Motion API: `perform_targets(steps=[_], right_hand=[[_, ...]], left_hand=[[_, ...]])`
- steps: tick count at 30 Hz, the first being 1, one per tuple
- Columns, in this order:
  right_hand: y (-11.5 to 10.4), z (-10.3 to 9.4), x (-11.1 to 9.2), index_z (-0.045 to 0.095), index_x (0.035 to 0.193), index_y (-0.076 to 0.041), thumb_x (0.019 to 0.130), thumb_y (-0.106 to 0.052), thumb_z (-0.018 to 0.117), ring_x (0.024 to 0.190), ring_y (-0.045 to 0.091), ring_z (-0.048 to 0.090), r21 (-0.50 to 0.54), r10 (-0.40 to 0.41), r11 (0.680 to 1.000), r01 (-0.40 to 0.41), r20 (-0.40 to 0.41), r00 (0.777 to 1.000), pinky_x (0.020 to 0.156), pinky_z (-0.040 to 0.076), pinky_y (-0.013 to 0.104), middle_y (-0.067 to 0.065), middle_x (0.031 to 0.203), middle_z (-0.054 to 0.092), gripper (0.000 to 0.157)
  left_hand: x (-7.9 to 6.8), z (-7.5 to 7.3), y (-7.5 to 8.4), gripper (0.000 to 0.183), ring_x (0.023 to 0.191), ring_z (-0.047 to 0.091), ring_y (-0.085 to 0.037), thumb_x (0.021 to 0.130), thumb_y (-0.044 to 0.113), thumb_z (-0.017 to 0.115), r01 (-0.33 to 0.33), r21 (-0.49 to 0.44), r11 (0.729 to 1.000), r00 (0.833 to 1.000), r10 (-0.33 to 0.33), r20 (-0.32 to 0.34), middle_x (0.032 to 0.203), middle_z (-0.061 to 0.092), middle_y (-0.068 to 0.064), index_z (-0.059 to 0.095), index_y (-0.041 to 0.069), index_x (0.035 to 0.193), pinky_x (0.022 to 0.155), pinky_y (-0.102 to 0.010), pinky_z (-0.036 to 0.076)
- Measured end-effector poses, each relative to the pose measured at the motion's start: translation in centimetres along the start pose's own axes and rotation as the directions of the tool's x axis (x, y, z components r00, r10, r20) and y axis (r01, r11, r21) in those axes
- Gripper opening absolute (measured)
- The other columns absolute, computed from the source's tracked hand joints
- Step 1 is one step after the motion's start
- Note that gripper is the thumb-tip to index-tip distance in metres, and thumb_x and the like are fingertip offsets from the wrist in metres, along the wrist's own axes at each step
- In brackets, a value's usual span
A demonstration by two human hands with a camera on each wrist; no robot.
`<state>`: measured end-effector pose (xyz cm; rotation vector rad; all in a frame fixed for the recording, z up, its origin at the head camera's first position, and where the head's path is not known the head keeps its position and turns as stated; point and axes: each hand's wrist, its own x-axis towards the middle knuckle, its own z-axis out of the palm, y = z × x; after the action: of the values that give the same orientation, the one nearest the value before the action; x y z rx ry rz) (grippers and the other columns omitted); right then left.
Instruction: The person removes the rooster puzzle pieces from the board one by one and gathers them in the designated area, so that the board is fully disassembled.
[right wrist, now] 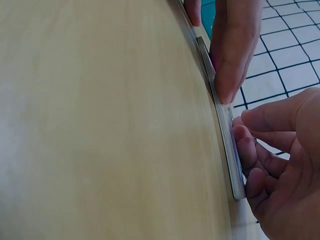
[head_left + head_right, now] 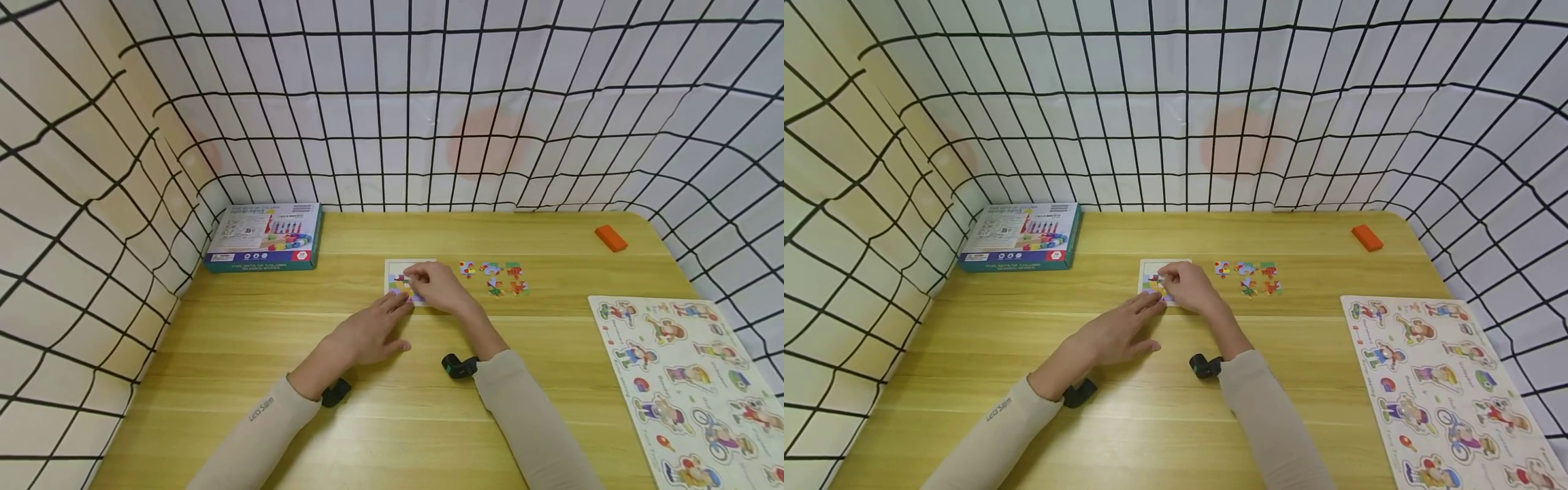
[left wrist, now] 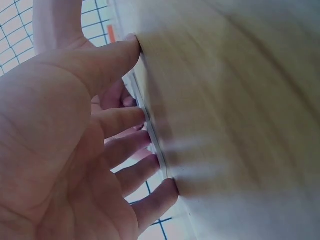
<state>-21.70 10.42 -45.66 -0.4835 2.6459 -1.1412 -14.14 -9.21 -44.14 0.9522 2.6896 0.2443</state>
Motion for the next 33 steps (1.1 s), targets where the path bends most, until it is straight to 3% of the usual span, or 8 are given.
perform_targets(steps=[8,17,33], right_hand=[[-0.25,-0.04,-0.18,0.072,0.128,-0.006,0.101,-0.011,0.055,0.089,0.021,0.06,0.005,-0.021,1.0,0.021,0.003,1.0,0.081,0.05,0.034,0.011,0.111,0.072,0.032],[-0.36,0.24,-0.15,0.07,0.125,-0.009,0.103,-0.017,0.06,0.109,0.028,0.066,0.078,0.033,0.996,-0.031,-0.029,0.999,0.096,0.054,0.045,0.011,0.119,0.071,0.026],[-0.29,0.89,0.38,0.073,0.103,-0.013,0.097,-0.013,0.068,0.09,0.023,0.068,0.096,0.02,0.995,-0.007,-0.141,0.99,0.085,0.056,0.04,0.005,0.101,0.075,0.007]], left_hand=[[-0.09,-0.09,0.04,0.076,0.159,0.02,-0.033,0.104,0.048,0.057,-0.017,-0.013,1.0,1.0,0.017,-0.002,0.171,0.024,-0.012,0.031,0.007,0.162,0.128,-0.045,0.026],[-0.21,-0.27,0.12,0.076,0.158,0.022,-0.034,0.104,0.047,0.058,-0.031,-0.019,0.999,1.0,0.03,-0.008,0.17,0.026,-0.014,0.032,0.005,0.162,0.127,-0.046,0.027],[-0.01,-0.19,0.1,0.077,0.158,0.023,-0.035,0.103,0.048,0.058,-0.025,-0.003,1.0,1.0,0.025,-0.005,0.17,0.026,-0.014,0.032,0.005,0.162,0.127,-0.045,0.027]])
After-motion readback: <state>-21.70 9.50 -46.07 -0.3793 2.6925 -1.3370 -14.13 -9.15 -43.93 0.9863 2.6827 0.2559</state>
